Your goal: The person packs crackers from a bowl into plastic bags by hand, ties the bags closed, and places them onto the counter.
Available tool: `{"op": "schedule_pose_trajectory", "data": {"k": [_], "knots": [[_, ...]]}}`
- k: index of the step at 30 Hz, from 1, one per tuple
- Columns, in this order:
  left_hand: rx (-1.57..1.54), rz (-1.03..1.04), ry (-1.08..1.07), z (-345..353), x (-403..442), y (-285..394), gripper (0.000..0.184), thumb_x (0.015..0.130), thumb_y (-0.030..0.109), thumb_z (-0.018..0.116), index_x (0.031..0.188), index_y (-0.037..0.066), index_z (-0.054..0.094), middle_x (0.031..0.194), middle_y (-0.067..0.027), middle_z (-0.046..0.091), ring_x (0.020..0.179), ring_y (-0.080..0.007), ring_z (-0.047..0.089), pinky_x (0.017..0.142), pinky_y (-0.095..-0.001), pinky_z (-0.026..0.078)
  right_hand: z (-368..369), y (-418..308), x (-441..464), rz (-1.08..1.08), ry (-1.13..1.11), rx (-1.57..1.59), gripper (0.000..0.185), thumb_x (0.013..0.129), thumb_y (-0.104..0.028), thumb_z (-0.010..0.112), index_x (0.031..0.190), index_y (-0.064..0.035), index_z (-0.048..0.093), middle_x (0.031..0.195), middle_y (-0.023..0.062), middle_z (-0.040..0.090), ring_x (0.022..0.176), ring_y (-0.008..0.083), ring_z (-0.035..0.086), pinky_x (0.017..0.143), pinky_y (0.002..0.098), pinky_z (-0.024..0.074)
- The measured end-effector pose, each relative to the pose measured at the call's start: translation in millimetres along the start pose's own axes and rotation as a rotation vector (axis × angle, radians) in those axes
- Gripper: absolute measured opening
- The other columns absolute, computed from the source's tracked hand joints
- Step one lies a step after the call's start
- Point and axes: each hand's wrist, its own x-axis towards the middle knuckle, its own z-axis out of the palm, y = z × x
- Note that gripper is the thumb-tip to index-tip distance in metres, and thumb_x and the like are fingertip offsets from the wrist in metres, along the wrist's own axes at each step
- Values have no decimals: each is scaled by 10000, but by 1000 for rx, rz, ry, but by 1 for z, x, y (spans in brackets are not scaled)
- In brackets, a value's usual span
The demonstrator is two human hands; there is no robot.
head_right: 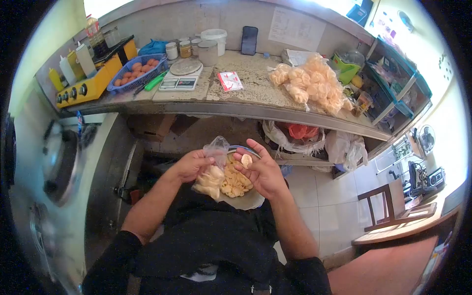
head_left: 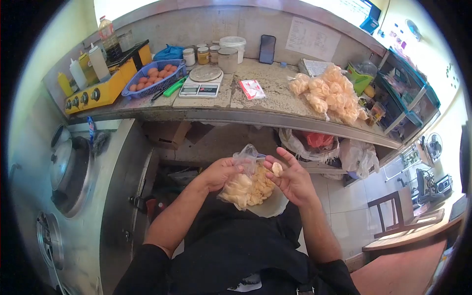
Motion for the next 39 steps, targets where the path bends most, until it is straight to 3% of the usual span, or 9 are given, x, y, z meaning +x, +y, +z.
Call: {"op": "schedule_pose_trajectory", "data": {"k": [8,14,16,18,19,22,23,29,39], "knots": [[-123,36,24,5,-1,19,405,1017,271,363,1296,0,478,1145,-178,606,1065,-280,599,957,-426,469,35,-24,-29,-315,-5,-457,308,887,21,578,1186,18,504,1170,158,575,1017,217,617,880,317,522],[-145,30,-88,22,-2,48,458,1022,332,333,1334,12,434,1166,-193,597,1092,-296,585,980,-433,445,99,-70,-97,-835,-146,-890,139,837,-17,658,968,12,622,1065,167,624,926,223,651,801,319,549],[-123,34,-104,26,-2,56,461,1022,336,334,1344,18,427,1174,-195,594,1098,-294,582,984,-431,440,121,-62,-110,-1060,-229,-641,135,805,-51,684,927,-14,640,964,178,651,837,242,673,730,344,561],[-82,41,-111,31,0,66,460,1023,335,331,1346,21,425,1179,-202,591,1099,-295,582,983,-431,439,119,-91,-115,-1214,-556,-879,109,797,-85,691,890,-41,655,927,177,663,756,271,682,690,370,565],[-72,55,-125,32,2,70,460,1022,330,332,1341,13,425,1175,-207,592,1099,-298,582,980,-434,442,120,-99,-124,-1199,-680,-1005,261,774,-120,754,976,-99,590,1072,142,597,762,247,677,655,391,541],[-53,65,-153,36,7,74,448,1022,310,333,1333,3,432,1171,-213,592,1097,-299,584,969,-430,450,137,-103,-140,-1264,-667,-1131,467,739,-85,739,1136,-110,493,1078,131,565,801,263,632,703,373,539],[-41,61,-155,37,9,76,437,1024,299,335,1334,10,437,1175,-207,592,1095,-291,584,965,-421,453,146,-104,-149,-1207,-586,-1182,468,746,-133,749,1137,-122,491,975,105,549,761,242,623,702,376,541],[87,86,-175,50,10,84,384,1024,232,352,1316,14,476,1195,-181,591,1105,-256,581,968,-384,450,145,-88,-140,-1448,-432,-1134,447,756,-173,753,1118,-128,495,973,107,561,754,214,620,651,332,547],[219,64,-243,59,6,68,384,1009,216,413,1312,-4,496,1231,-135,593,1144,-209,559,1002,-336,416,150,-93,-137,-1540,-517,-1067,428,752,-178,768,1101,-125,526,992,119,569,742,202,614,645,319,545]]}}
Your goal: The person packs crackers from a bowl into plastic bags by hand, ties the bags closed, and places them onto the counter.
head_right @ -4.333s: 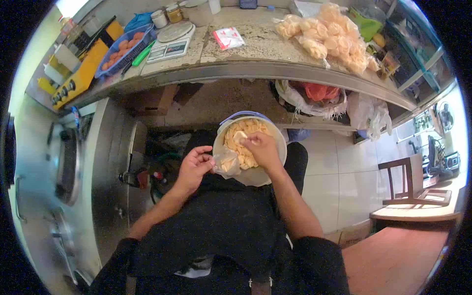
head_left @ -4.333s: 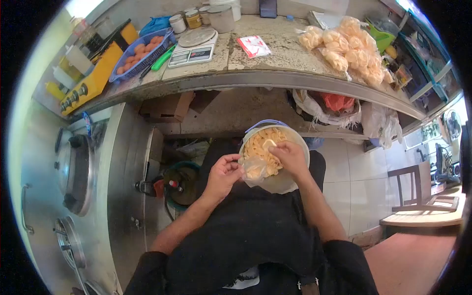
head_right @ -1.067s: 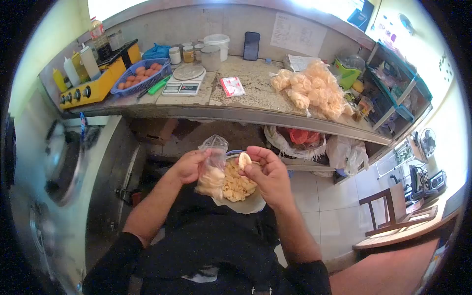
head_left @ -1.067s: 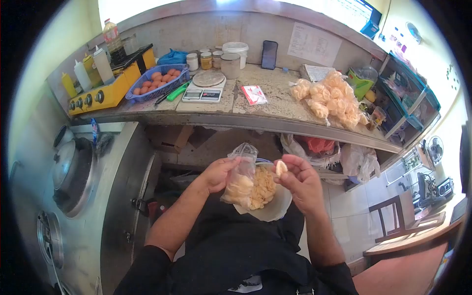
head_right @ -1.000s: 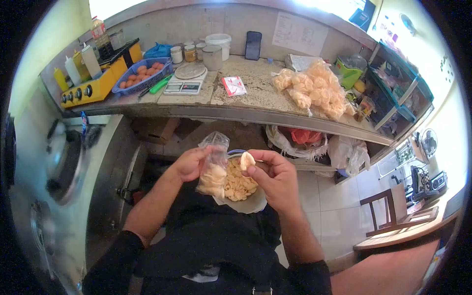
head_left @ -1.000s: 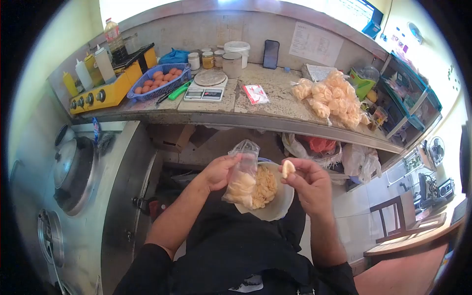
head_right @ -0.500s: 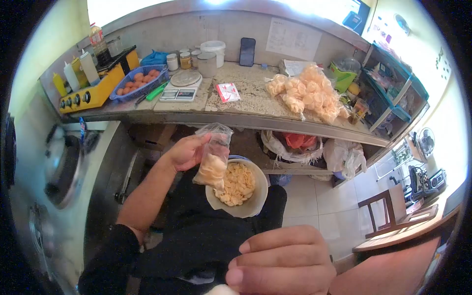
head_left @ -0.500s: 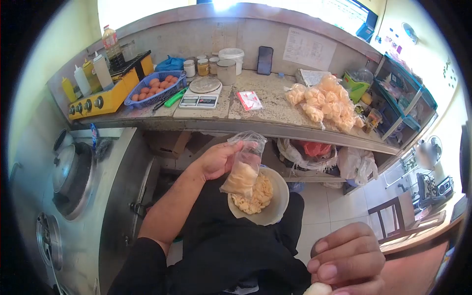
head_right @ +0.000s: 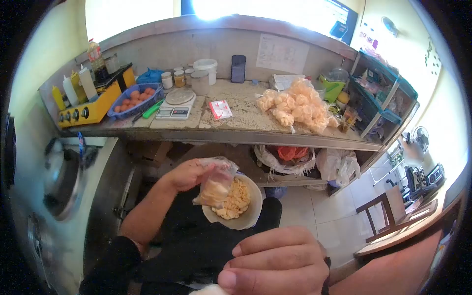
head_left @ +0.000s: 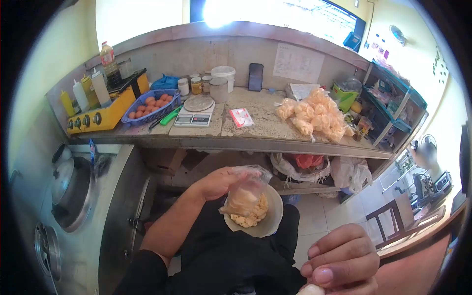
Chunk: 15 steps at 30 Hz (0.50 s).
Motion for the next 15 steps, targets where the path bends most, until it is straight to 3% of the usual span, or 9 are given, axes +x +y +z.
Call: {"op": "schedule_pose_trajectory", "data": {"k": [5,10,12,15], "knots": [[9,-29,-24,7,-5,6,389,1000,211,437,1316,-8,491,1241,-119,591,1157,-190,549,1010,-331,410,-15,4,12,-33,-163,123,442,753,-122,770,1123,-108,529,1026,128,569,757,209,618,666,330,540],[64,-29,-21,10,-9,3,371,999,213,446,1282,-12,527,1243,-89,590,1157,-160,539,1006,-310,407,-19,9,35,-107,-358,321,399,837,-134,694,1187,-86,508,1238,182,518,830,237,637,683,328,540],[56,-39,-38,11,-9,1,367,999,222,451,1268,-11,540,1231,-79,595,1139,-148,543,992,-299,414,-15,16,30,33,-309,281,380,836,-155,695,1170,-84,529,1243,178,528,840,243,645,698,330,537],[146,-41,-49,14,-14,3,373,1003,251,453,1253,-5,555,1194,-55,604,1090,-117,544,958,-283,428,4,44,6,479,-115,-28,329,767,-169,755,1053,-90,613,1093,115,617,819,242,658,735,334,523]]}}
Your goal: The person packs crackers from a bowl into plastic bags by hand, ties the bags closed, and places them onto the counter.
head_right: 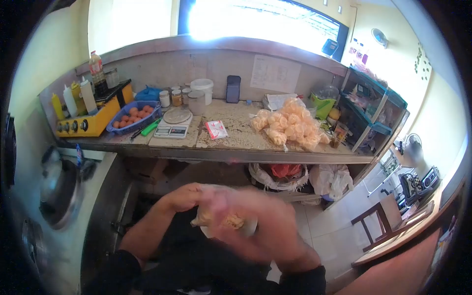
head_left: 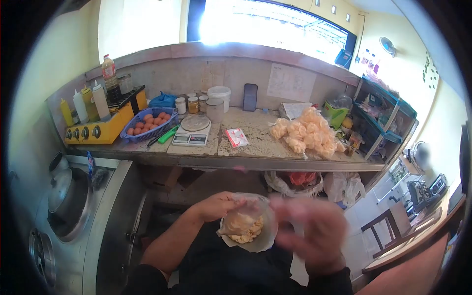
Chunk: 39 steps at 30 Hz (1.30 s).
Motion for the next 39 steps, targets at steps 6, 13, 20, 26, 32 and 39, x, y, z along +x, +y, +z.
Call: {"op": "schedule_pose_trajectory", "data": {"k": [6,13,20,26,32,39], "knots": [[217,-37,-57,-4,-9,-11,377,1004,295,458,1216,8,579,1152,-31,603,1053,-105,539,939,-285,426,16,101,-39,152,-331,-456,260,756,-250,754,927,-67,680,989,94,670,865,294,652,889,411,452],[103,-37,-133,-3,-3,-51,419,973,333,516,1245,15,541,1164,-21,582,1074,-112,519,935,-292,423,39,118,-65,485,-343,161,176,897,-207,625,876,-33,624,702,59,619,702,185,603,655,315,468],[256,-76,-21,34,-15,-76,501,867,359,674,1223,31,545,1135,-49,600,1068,-142,547,929,-311,435,46,116,-78,697,-368,322,195,983,-239,511,915,-56,507,762,-18,544,586,31,492,518,208,434],[158,-100,54,45,-17,-73,469,846,286,714,1210,39,551,1080,-29,622,991,-114,578,855,-274,469,43,105,-78,667,-250,275,195,983,-237,508,914,-55,506,745,-16,529,575,29,494,503,206,440],[163,-84,81,28,-20,-64,444,855,267,706,1194,25,553,1058,-32,632,966,-106,590,841,-262,477,33,116,-92,727,-165,450,191,959,-217,556,968,-28,533,889,64,657,655,61,560,605,227,487],[270,-239,9,22,-32,-52,478,794,254,765,1177,34,580,1052,-29,642,939,-104,590,845,-284,483,29,101,-90,588,-590,-34,332,813,-240,737,1064,-37,657,839,118,687,808,160,663,734,300,511]]}}
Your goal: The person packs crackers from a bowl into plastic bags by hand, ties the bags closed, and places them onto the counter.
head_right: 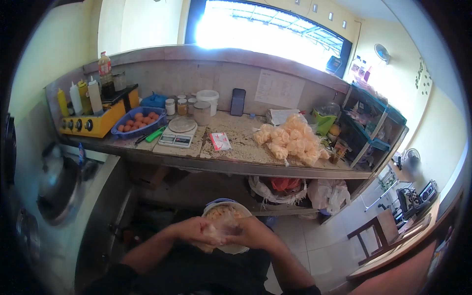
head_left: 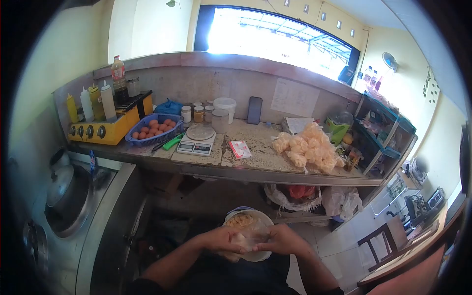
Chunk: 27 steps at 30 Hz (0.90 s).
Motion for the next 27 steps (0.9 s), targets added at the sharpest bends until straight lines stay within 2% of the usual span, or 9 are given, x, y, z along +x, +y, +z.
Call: {"op": "schedule_pose_trajectory", "data": {"k": [3,6,9,12,18,21,24,27], "knots": [[78,39,23,4,-4,9,465,773,254,782,1149,47,602,1037,-24,650,931,-101,594,838,-280,486,2,-1,3,156,-149,-71,291,805,-260,738,1015,-67,684,788,128,678,774,197,672,727,323,508],[146,50,6,1,0,2,481,765,246,786,1165,53,602,1036,-22,655,935,-99,596,844,-278,484,20,13,3,-19,-42,-43,293,823,-295,713,1001,-65,680,788,144,675,745,273,669,713,360,506],[141,48,-10,2,-1,7,489,761,242,787,1169,49,600,1037,-26,657,939,-102,595,856,-278,477,25,8,5,63,-86,-124,281,849,-308,672,999,-70,675,818,169,669,762,335,648,713,389,502],[204,96,47,3,1,2,480,758,239,789,1158,48,604,1047,-30,656,958,-112,594,873,-286,469,29,14,8,53,-177,-134,275,860,-306,649,1008,-75,668,842,184,661,795,366,634,726,405,500],[174,75,18,-2,5,-9,464,784,270,770,1159,53,605,1060,-32,652,978,-125,588,888,-298,460,31,5,8,37,-71,-90,284,842,-305,666,1017,-81,667,880,182,661,812,358,641,724,410,501],[294,64,70,0,0,-1,445,806,287,751,1159,57,606,1051,-24,649,964,-113,579,881,-295,459,25,1,6,-34,40,-123,276,826,-296,689,1001,-83,676,873,165,664,802,351,642,706,400,505],[84,63,42,-1,3,-10,412,826,280,735,1153,61,610,1040,-13,644,951,-102,570,868,-294,461,16,-9,6,-81,29,-89,275,814,-274,714,997,-71,681,853,156,664,781,302,662,687,374,508],[-36,53,68,-1,5,-13,371,847,266,715,1139,61,614,1032,-10,642,946,-101,567,858,-294,463,17,-8,10,-11,19,-33,225,834,-221,705,963,-38,677,821,141,661,746,236,667,680,351,507]]}}
